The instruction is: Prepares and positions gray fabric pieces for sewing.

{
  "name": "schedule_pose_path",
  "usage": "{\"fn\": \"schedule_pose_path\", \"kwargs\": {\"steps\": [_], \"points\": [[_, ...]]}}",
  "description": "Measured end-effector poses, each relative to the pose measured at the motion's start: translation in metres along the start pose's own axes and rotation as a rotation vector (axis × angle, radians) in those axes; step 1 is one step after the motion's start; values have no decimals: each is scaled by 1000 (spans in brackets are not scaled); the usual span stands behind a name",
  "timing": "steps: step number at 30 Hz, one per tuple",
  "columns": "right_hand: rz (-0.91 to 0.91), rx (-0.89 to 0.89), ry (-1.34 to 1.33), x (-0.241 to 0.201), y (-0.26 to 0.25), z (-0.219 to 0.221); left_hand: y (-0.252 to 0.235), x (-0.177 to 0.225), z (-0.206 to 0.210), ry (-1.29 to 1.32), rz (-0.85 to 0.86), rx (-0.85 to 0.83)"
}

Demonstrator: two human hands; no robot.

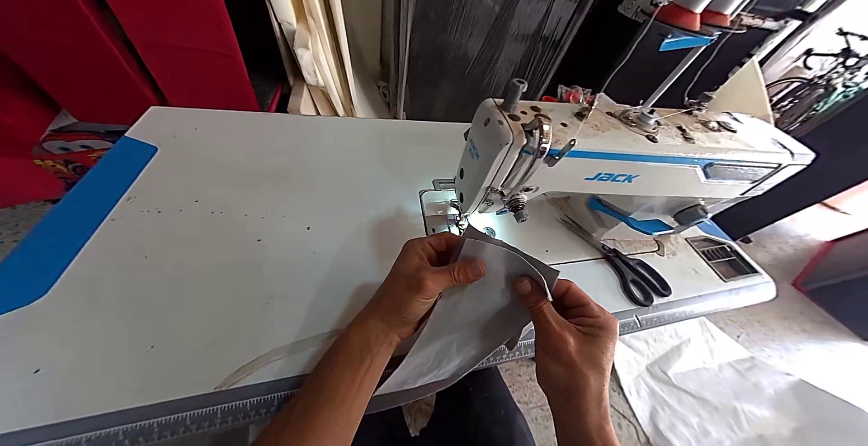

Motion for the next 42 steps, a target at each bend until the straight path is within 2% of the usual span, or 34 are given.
{"fn": "schedule_pose_path", "kwargs": {"steps": [4, 11, 18, 20, 22, 26, 34, 38, 42], "points": [[30, -12, -69, -4, 3, -15, 12, 17, 13, -119, 176, 81], [-8, 83, -67, -15, 11, -30, 28, 18, 25, -191, 365, 121], [23, 109, -98, -16, 12, -32, 26, 8, 25, -129, 233, 36], [2, 105, -105, -22, 11, -33, 18, 22, 33, -170, 215, -82], [-62, 85, -110, -38, 6, -32, 8, 50, 45, -282, 276, -190], [-221, 37, -143, -87, -2, -30, 5, 101, 75, -394, 377, -296], [-418, 10, -117, -165, 9, -44, 55, 159, 118, -466, 629, -282], [-415, 44, -158, -174, 16, -55, 72, 170, 140, -512, 648, -288], [-380, 69, -205, -166, 20, -66, 73, 159, 146, -543, 601, -244]]}}
Point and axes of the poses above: each hand's wrist, its own y-axis away from the middle knuckle, its own z-axis out of the palm, x = y × z, the point moved 10 cm from there along -y, towards the middle knuckle, and after that the axes turned 9 degrees about y, right-handed, at the moved point
